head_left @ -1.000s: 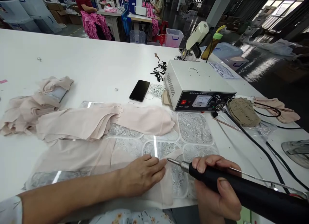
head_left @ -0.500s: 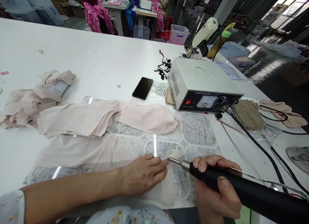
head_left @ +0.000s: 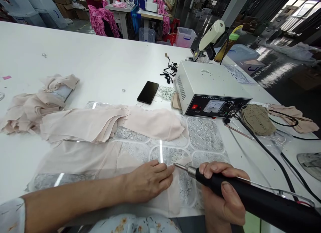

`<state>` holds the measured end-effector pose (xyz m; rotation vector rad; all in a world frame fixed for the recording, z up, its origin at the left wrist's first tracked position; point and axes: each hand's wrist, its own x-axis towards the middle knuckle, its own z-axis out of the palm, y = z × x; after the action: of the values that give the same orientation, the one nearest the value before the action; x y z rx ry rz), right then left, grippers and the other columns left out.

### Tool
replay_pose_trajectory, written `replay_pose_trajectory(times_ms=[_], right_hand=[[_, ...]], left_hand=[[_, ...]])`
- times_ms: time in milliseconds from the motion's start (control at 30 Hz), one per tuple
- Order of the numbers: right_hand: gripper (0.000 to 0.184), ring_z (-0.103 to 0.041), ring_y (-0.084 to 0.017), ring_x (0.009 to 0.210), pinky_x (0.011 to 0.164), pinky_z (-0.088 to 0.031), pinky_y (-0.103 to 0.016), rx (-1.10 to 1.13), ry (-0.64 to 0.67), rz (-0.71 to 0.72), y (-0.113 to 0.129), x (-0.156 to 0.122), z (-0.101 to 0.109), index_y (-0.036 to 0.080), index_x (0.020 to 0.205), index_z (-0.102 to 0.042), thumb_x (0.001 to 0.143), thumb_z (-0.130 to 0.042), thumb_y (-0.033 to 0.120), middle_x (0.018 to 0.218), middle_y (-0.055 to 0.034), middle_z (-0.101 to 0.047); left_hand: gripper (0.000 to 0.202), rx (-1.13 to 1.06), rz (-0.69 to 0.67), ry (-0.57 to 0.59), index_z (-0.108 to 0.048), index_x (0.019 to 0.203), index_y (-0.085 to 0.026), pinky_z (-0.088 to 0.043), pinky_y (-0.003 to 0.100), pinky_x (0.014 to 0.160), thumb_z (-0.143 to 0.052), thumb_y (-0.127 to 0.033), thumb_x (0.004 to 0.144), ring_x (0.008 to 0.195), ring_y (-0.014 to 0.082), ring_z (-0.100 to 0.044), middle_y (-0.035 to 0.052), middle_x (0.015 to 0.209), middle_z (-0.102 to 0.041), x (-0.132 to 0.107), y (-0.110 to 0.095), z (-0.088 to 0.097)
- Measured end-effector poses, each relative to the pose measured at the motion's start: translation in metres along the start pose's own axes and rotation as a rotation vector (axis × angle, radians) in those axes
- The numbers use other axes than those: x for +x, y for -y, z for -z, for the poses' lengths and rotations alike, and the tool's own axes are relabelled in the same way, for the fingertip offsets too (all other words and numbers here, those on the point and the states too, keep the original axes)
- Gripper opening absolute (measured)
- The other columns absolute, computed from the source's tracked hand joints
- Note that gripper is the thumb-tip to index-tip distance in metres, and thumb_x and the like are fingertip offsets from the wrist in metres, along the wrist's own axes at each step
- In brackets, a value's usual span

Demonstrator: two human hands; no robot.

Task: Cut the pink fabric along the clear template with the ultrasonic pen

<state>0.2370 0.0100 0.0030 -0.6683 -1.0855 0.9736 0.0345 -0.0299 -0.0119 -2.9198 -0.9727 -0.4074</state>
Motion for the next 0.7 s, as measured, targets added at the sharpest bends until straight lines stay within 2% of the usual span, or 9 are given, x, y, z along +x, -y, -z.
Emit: replay_pose_trajectory(times_ms=[100, 200, 300, 400, 467, 533, 633, 700], right_hand=[[0.014, -0.052, -0.013, 0.058, 0.057, -0.048, -0.035, 0.008, -0.019, -0.008, -0.001, 0.002, -0.001, 0.02, 0.086, -0.056, 0.073, -0.052, 0.017, 0.075, -0.0002, -0.056], [0.017, -0.05, -0.013, 0.057, 0.056, -0.046, -0.034, 0.029, -0.109, -0.018, 0.002, 0.004, -0.001, 0.021, 0.086, -0.056, 0.07, -0.05, 0.017, 0.075, 0.0003, -0.053], [0.018, -0.046, -0.013, 0.056, 0.054, -0.041, -0.032, 0.055, -0.224, -0.019, 0.007, 0.006, 0.007, 0.021, 0.084, -0.057, 0.068, -0.048, 0.019, 0.075, -0.0001, -0.051], [0.02, -0.045, -0.013, 0.058, 0.055, -0.039, -0.032, 0.033, -0.267, 0.007, 0.011, 0.005, 0.022, 0.022, 0.086, -0.058, 0.069, -0.047, 0.021, 0.076, 0.0, -0.049], [0.021, -0.046, -0.014, 0.06, 0.058, -0.039, -0.032, 0.0, -0.283, 0.025, 0.01, 0.003, 0.033, 0.023, 0.088, -0.058, 0.071, -0.046, 0.022, 0.078, 0.0002, -0.048], [0.02, -0.045, -0.015, 0.061, 0.059, -0.039, -0.033, -0.016, -0.309, 0.023, 0.008, 0.0, 0.043, 0.024, 0.087, -0.058, 0.071, -0.046, 0.022, 0.079, 0.0005, -0.047], [0.021, -0.047, -0.016, 0.064, 0.062, -0.043, -0.036, -0.007, -0.338, -0.025, 0.005, -0.007, 0.06, 0.025, 0.088, -0.061, 0.074, -0.045, 0.024, 0.08, 0.0003, -0.048], [0.025, -0.054, -0.02, 0.074, 0.07, -0.048, -0.041, -0.049, -0.323, -0.074, 0.003, -0.014, 0.074, 0.026, 0.095, -0.063, 0.078, -0.045, 0.027, 0.085, -0.0021, -0.053]], left_hand=[[0.025, 0.002, 0.0, -0.003, -0.061, 0.114, -0.008, -0.045, 0.032, 0.077, -0.043, -0.011, 0.096, 0.089, 0.0191, -0.056, 0.0146, 0.132, -0.058, 0.0, 0.0, 0.0], [0.026, -0.036, 0.029, -0.039, -0.06, 0.113, -0.009, -0.046, 0.032, 0.078, -0.039, -0.011, 0.099, 0.091, 0.0192, -0.058, 0.0149, 0.132, -0.058, -0.003, -0.001, 0.002], [0.027, -0.135, 0.154, -0.088, -0.059, 0.111, -0.01, -0.048, 0.032, 0.078, -0.035, -0.014, 0.101, 0.093, 0.0195, -0.058, 0.0144, 0.117, -0.064, -0.011, -0.002, 0.008], [0.021, -0.239, 0.346, -0.13, -0.059, 0.107, -0.012, -0.049, 0.032, 0.076, -0.04, -0.018, 0.1, 0.087, 0.0193, -0.057, 0.0098, 0.097, -0.064, -0.025, -0.006, 0.013], [0.013, -0.262, 0.46, -0.105, -0.059, 0.102, -0.014, -0.049, 0.032, 0.074, -0.05, -0.023, 0.097, 0.083, 0.0191, -0.055, 0.0073, 0.093, -0.061, -0.033, -0.01, 0.013], [0.016, -0.251, 0.536, -0.056, -0.058, 0.099, -0.015, -0.049, 0.033, 0.073, -0.063, -0.027, 0.09, 0.082, 0.0198, -0.054, 0.0065, 0.094, -0.059, -0.037, -0.015, 0.012], [0.024, -0.24, 0.57, 0.011, -0.056, 0.094, -0.016, -0.048, 0.034, 0.075, -0.073, -0.027, 0.082, 0.085, 0.0203, -0.053, 0.0054, 0.095, -0.058, -0.034, -0.021, 0.009], [0.018, -0.235, 0.569, 0.039, -0.055, 0.091, -0.016, -0.047, 0.032, 0.078, -0.07, -0.024, 0.085, 0.086, 0.0189, -0.053, 0.0041, 0.096, -0.058, -0.029, -0.024, 0.007]])
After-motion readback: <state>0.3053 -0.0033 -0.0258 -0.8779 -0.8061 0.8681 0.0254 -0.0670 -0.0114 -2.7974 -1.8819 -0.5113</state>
